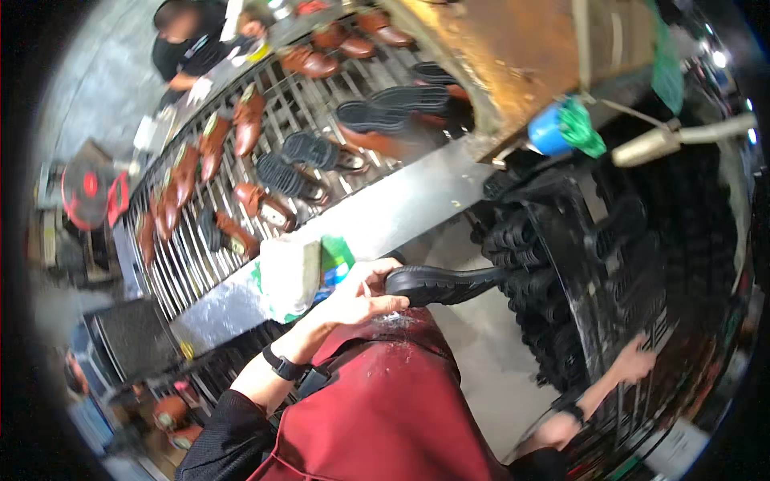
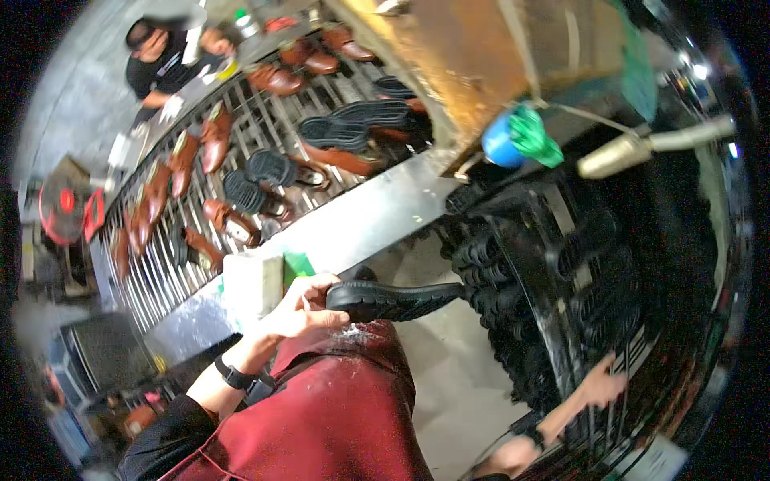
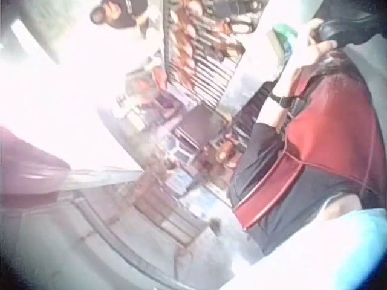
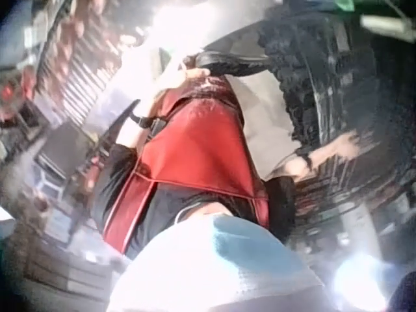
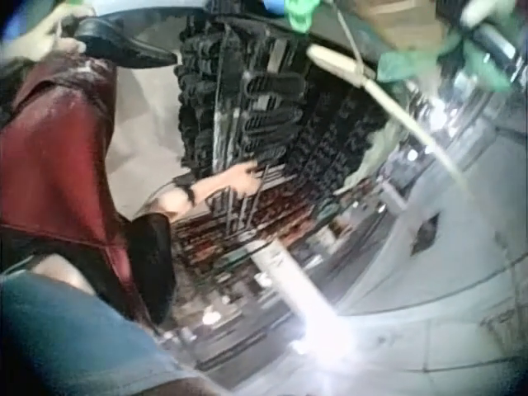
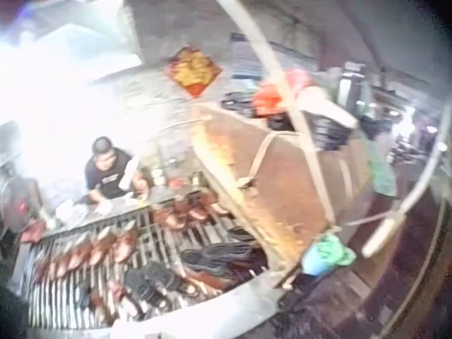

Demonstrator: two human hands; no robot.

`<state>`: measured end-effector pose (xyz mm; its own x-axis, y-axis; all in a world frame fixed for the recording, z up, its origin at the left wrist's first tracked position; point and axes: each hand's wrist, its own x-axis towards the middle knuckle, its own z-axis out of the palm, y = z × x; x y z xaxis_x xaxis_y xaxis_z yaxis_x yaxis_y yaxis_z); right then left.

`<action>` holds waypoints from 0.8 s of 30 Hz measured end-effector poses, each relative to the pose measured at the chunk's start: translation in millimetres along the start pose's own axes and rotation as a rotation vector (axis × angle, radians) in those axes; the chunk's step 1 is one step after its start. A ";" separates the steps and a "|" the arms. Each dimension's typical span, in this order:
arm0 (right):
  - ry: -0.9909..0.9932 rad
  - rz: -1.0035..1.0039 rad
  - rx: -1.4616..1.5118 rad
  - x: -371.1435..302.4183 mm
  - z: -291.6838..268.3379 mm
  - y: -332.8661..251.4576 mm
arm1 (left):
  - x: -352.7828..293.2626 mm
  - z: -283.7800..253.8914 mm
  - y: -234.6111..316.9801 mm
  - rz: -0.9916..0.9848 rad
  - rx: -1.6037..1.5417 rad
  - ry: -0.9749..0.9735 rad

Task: The recorder is applying a liquid adhesive to the bottom and edges of various shoe uppers using a brush, and then organizing them on a moving conveyor belt system alongside outsoles.

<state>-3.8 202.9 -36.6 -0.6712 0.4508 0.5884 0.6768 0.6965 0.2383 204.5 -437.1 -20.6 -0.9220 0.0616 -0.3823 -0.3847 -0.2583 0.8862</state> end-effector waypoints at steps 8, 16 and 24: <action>-2.003 0.068 1.739 -278.4 -208.9 -192.8 | -16.5 -23.2 -6.6 0.664 0.754 0.106; -2.183 -0.575 1.604 -349.0 -352.9 -302.4 | -95.0 -86.2 -16.2 0.883 0.539 0.516; -1.654 -1.378 1.194 -513.7 -489.6 -382.4 | -122.7 -198.8 -72.6 0.297 -0.607 1.125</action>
<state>230.2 -568.4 -51.7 -0.3709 -0.8442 -0.3869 -0.1246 0.4581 -0.8801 354.3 -617.6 -90.1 -0.3131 -0.8288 -0.4638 0.1787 -0.5310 0.8283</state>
